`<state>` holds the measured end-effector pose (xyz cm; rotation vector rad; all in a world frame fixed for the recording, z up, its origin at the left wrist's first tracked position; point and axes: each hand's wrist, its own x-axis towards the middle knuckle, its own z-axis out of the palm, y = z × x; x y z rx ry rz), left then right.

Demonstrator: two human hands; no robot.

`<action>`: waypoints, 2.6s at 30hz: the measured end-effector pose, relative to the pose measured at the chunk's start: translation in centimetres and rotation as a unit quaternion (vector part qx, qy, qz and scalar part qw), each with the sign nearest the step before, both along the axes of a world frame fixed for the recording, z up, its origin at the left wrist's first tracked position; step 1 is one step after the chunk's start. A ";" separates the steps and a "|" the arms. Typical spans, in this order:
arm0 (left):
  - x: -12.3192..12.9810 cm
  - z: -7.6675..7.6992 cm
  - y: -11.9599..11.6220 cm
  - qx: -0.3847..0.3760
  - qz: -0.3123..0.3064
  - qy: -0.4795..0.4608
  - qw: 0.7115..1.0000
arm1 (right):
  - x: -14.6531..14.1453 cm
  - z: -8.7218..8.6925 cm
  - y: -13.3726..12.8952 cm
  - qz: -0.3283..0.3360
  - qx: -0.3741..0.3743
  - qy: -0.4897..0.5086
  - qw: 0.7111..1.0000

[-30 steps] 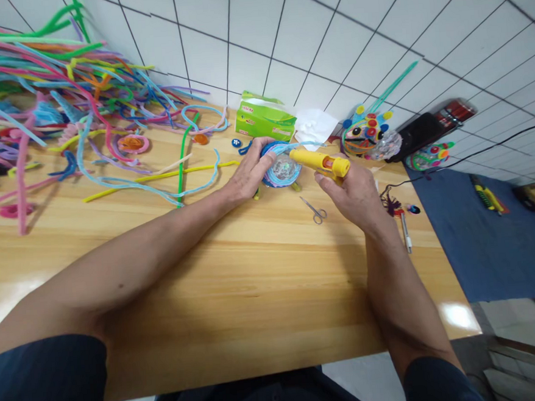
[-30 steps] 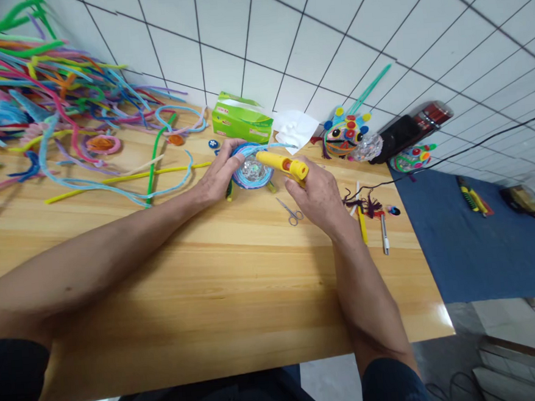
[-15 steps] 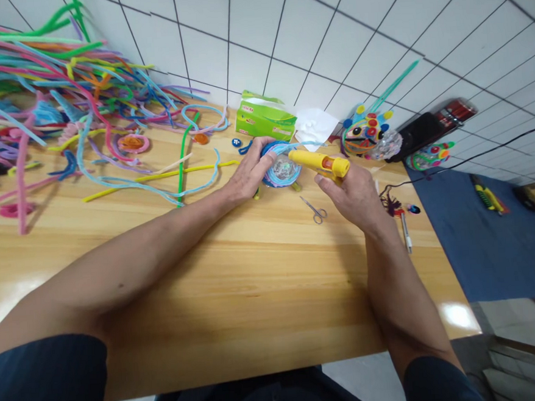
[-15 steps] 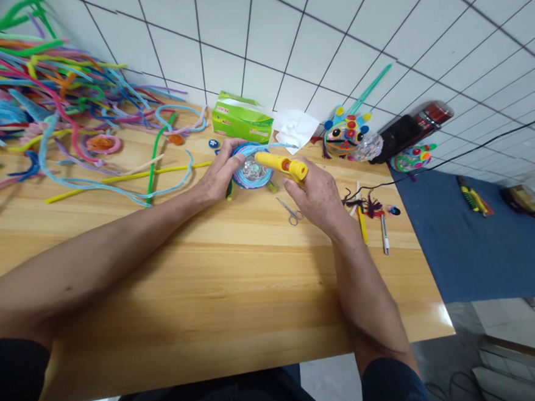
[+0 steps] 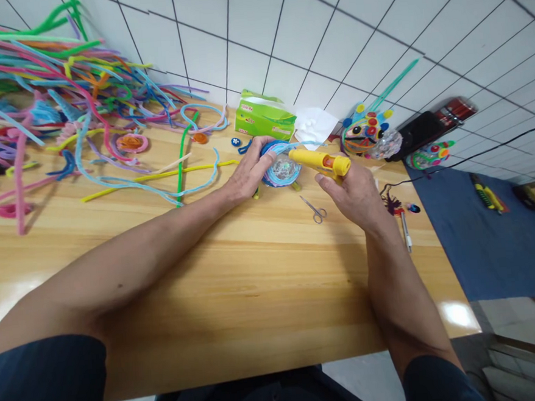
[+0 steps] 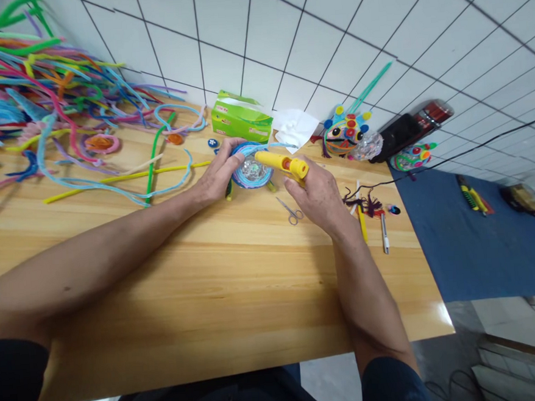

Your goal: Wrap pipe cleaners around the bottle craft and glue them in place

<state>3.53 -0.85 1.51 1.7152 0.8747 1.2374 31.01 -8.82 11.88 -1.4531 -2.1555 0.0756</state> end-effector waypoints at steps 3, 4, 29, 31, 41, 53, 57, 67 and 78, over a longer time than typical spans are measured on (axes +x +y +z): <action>0.0 -0.1 0.1 0.000 0.002 -0.004 1.000 | 0.0 -0.1 0.1 -0.002 0.001 0.000 1.000; 0.0 0.0 0.1 -0.003 0.001 -0.004 1.000 | 0.0 -0.1 0.1 -0.004 0.002 -0.001 1.000; 0.3 -0.3 0.2 -0.006 0.010 -0.004 1.000 | 0.0 -0.3 0.1 -0.008 0.013 0.011 1.000; 0.3 -0.3 0.2 -0.005 0.010 -0.003 1.000 | -0.1 -0.2 0.0 -0.004 0.006 0.009 1.000; 0.2 -0.2 0.3 0.000 0.001 -0.006 1.000 | 0.0 -0.4 0.1 -0.003 0.008 0.005 1.000; 0.3 -0.3 0.3 0.001 0.006 -0.002 1.000 | 0.1 -0.5 0.1 -0.001 0.006 0.006 1.000; 0.2 -0.3 0.3 0.005 0.008 0.005 1.000 | 0.1 -0.5 0.2 -0.006 0.011 0.010 1.000; 0.2 -0.6 0.5 0.005 -0.006 -0.006 1.000 | 0.8 -0.7 0.5 0.002 0.003 0.002 1.000; 0.2 -1.1 0.9 0.020 -0.004 -0.007 1.000 | 1.4 -1.3 0.9 -0.004 0.004 0.016 1.000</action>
